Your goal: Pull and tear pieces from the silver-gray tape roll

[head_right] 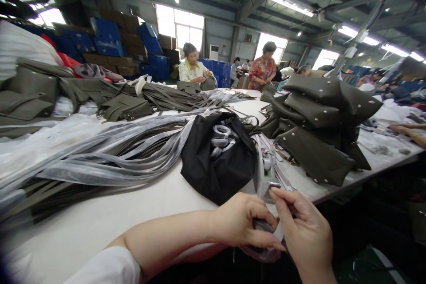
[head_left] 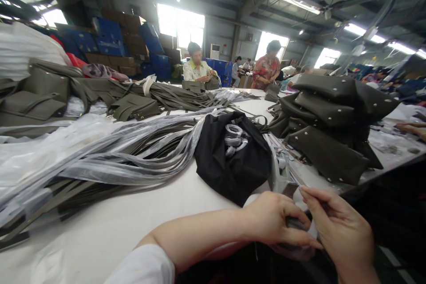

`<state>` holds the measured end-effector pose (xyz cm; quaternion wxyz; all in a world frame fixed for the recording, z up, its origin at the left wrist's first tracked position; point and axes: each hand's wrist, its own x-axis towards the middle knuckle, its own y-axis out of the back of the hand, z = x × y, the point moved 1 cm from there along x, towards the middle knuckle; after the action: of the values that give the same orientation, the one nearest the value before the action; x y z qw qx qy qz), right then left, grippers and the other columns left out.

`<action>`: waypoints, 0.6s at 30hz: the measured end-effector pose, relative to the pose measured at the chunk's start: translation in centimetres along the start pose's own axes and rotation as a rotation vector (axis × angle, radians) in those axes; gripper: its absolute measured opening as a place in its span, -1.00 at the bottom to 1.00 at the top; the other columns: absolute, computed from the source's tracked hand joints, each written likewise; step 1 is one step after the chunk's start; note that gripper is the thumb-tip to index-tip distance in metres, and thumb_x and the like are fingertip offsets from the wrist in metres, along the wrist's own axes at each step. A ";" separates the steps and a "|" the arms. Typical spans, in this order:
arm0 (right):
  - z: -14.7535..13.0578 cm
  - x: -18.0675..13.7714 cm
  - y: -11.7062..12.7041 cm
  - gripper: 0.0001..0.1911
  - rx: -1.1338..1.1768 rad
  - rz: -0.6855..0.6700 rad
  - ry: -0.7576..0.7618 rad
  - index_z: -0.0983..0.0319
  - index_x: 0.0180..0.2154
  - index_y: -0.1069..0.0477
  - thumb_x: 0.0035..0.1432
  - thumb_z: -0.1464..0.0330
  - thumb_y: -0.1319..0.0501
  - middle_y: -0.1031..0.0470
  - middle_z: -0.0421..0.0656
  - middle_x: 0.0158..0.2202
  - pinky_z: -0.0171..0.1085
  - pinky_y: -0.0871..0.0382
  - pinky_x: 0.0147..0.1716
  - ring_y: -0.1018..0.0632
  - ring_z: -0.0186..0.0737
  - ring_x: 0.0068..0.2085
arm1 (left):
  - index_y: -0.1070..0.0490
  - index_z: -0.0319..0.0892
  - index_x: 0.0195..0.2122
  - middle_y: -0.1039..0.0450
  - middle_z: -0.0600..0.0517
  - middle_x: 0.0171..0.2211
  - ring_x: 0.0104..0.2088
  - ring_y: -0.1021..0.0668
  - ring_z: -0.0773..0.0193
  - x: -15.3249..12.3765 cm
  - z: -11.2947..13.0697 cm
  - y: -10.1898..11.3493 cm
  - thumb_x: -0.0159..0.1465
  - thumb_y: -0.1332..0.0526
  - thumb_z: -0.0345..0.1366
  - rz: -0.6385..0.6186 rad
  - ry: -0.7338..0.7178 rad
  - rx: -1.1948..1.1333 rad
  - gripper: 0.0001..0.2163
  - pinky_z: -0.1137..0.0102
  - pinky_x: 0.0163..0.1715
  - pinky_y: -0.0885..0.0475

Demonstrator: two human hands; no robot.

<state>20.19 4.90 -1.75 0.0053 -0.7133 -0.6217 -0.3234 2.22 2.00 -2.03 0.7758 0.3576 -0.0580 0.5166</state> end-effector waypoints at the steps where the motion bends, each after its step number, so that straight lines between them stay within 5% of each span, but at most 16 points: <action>1: 0.3 0.2 0.1 -0.57 0.008 0.014 -0.064 0.16 -0.19 -0.59 0.03 0.00 -0.37 -0.63 -0.13 -0.32 -0.29 -0.47 -0.38 -0.59 -0.15 -0.37 | -0.61 -0.20 -0.22 -0.50 0.03 -0.42 -0.40 -0.50 0.35 0.0 0.0 0.0 0.13 -0.40 -0.02 0.006 0.017 0.014 -0.65 0.54 -0.37 -0.32; 4: 1.1 0.8 0.3 -0.50 0.076 0.017 -0.211 0.20 -0.14 -0.58 0.07 -0.05 -0.31 -0.62 -0.12 -0.37 -0.35 -0.45 -0.47 -0.58 -0.17 -0.39 | -0.62 -0.20 -0.21 -0.51 0.00 -0.41 -0.41 -0.50 0.34 0.2 0.0 1.0 0.14 -0.39 -0.03 0.074 0.031 0.031 -0.65 0.53 -0.38 -0.33; 10: 0.2 -0.3 -1.5 -0.56 0.471 -0.513 -0.446 0.22 -0.27 -0.62 0.07 -0.01 -0.28 -0.65 -0.06 -0.30 -0.16 -0.55 -0.27 -0.62 -0.01 -0.25 | -0.63 -0.20 -0.16 -0.54 -0.04 -0.33 -0.33 -0.55 0.31 0.2 0.5 2.4 0.19 -0.35 -0.04 0.124 -0.023 -0.076 -0.66 0.53 -0.27 -0.39; 15: -2.1 -0.6 -1.8 -0.70 0.667 -0.534 -0.562 0.23 -0.36 -0.62 -0.23 0.27 -0.48 -0.64 -0.10 -0.38 -0.26 -0.50 -0.43 -0.59 -0.10 -0.37 | -0.63 -0.19 -0.17 -0.52 -0.05 -0.31 -0.32 -0.55 0.30 -0.1 0.9 2.1 0.17 -0.37 -0.08 0.170 -0.046 -0.113 -0.69 0.50 -0.23 -0.42; 18: -2.7 -0.2 -1.4 -0.65 0.642 -0.587 -0.559 0.25 -0.29 -0.62 -0.22 0.29 -0.48 -0.65 -0.08 -0.33 -0.22 -0.53 -0.34 -0.61 -0.07 -0.33 | -0.62 -0.22 -0.21 -0.51 -0.07 -0.29 -0.29 -0.56 0.28 -0.1 1.1 2.3 0.18 -0.38 -0.10 0.198 -0.124 -0.138 -0.71 0.48 -0.19 -0.44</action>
<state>17.67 3.94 -0.29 -0.0336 -0.5303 -0.8413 0.0989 0.57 1.70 -0.15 0.7388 0.3270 -0.1763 0.5623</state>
